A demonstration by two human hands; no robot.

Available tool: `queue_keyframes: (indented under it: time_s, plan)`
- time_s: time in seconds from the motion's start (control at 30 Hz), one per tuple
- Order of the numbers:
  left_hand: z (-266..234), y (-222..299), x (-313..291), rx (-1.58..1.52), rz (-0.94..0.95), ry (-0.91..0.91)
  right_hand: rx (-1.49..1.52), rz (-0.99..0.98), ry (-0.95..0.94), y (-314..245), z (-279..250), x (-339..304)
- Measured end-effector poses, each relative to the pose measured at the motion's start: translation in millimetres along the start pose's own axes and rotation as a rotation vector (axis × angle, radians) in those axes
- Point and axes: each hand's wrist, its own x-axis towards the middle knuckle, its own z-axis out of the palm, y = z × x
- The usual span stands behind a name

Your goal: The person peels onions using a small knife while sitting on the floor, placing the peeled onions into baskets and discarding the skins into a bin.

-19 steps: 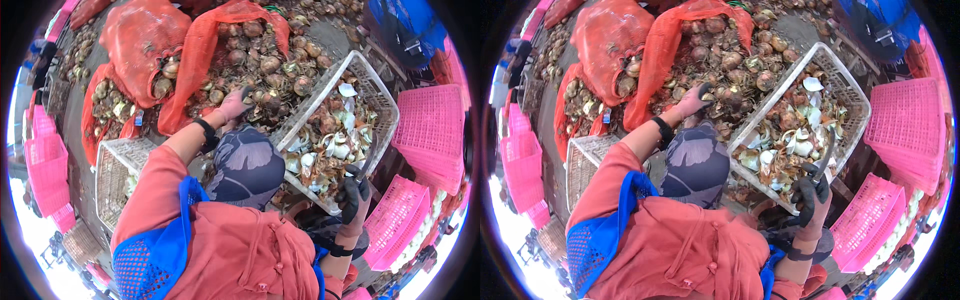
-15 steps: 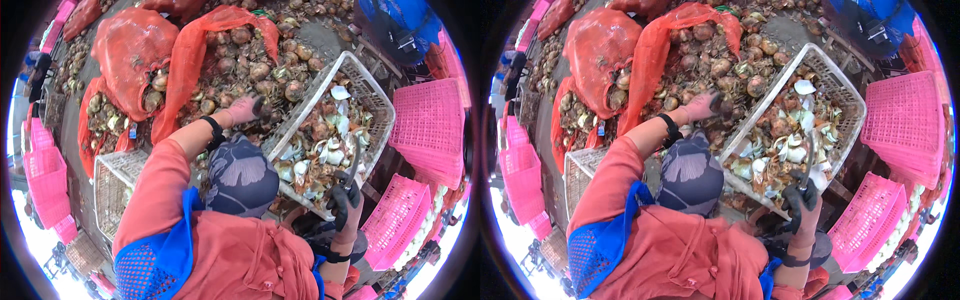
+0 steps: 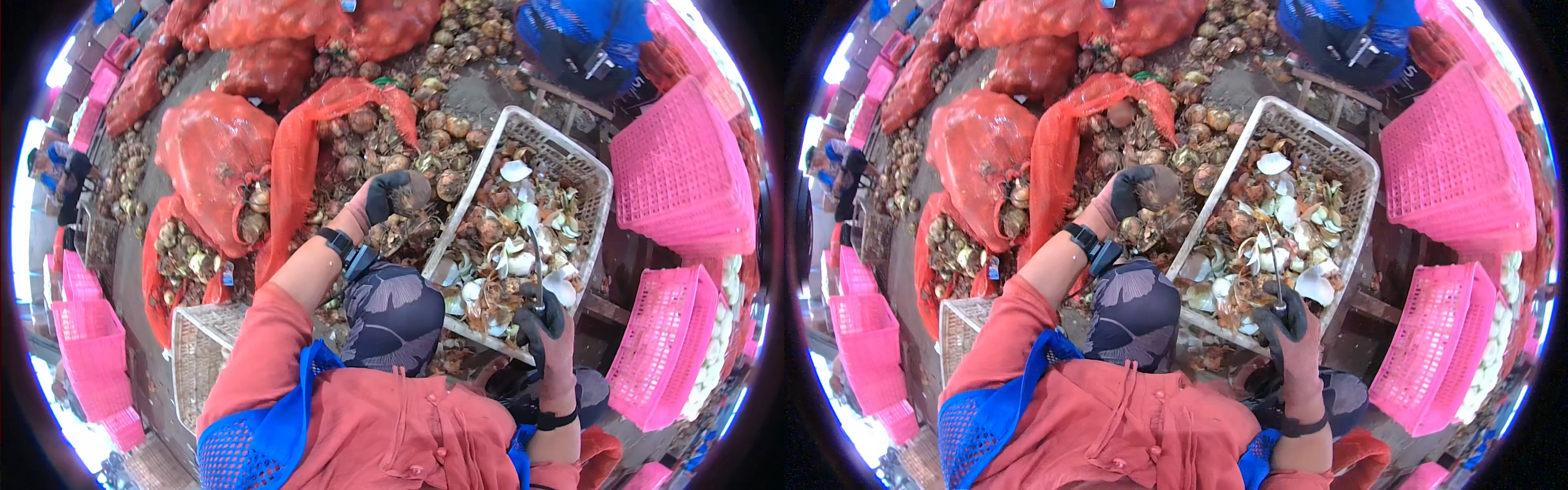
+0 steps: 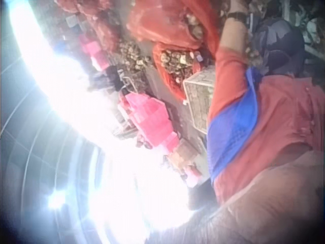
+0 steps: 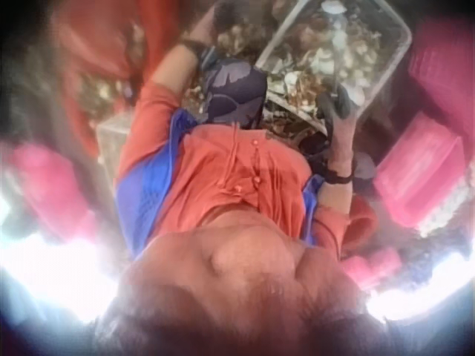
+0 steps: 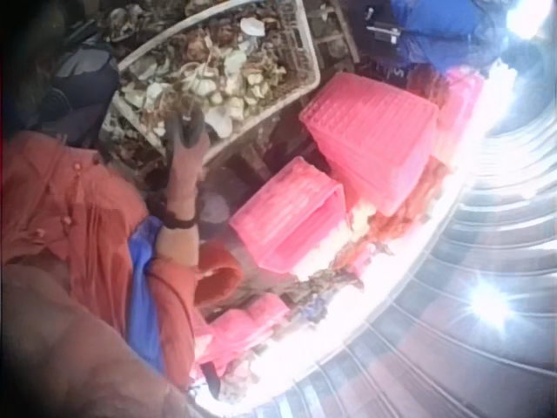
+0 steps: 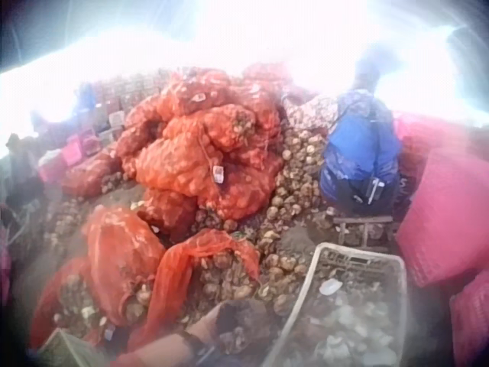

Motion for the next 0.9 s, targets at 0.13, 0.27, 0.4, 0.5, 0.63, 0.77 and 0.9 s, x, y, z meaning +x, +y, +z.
queue_keyframes:
  time_s: [0.13,0.27,0.4,0.5,0.63,0.77,0.9]
  plan:
    - [77.5,20.8,-10.2,-0.15,0.026,-0.252,0.243,-0.012,0.003,-24.5,1.8,-13.8]
    - [180.7,24.6,-34.8,-0.048,-0.032,-0.374,0.448,-0.213,0.052,-32.4,-5.9,-32.1]
    - [235.8,1.4,-48.3,0.12,0.013,-0.564,0.468,-0.321,0.058,-25.7,-22.0,-49.6]
    - [248.9,-36.8,-44.3,0.131,0.194,-0.815,0.52,-0.383,0.064,-20.7,-30.4,-62.5]
    - [281.1,-81.7,-49.1,-0.038,-0.021,-0.661,0.492,-0.486,0.132,3.5,-40.9,-63.3]
    - [256.1,-99.0,-34.4,-0.165,-0.12,-0.656,0.383,-0.543,0.208,23.2,-46.7,-55.7]
    - [248.3,-98.1,-35.7,-0.025,-0.005,-0.488,0.06,-0.616,0.316,22.1,-42.0,-63.3]
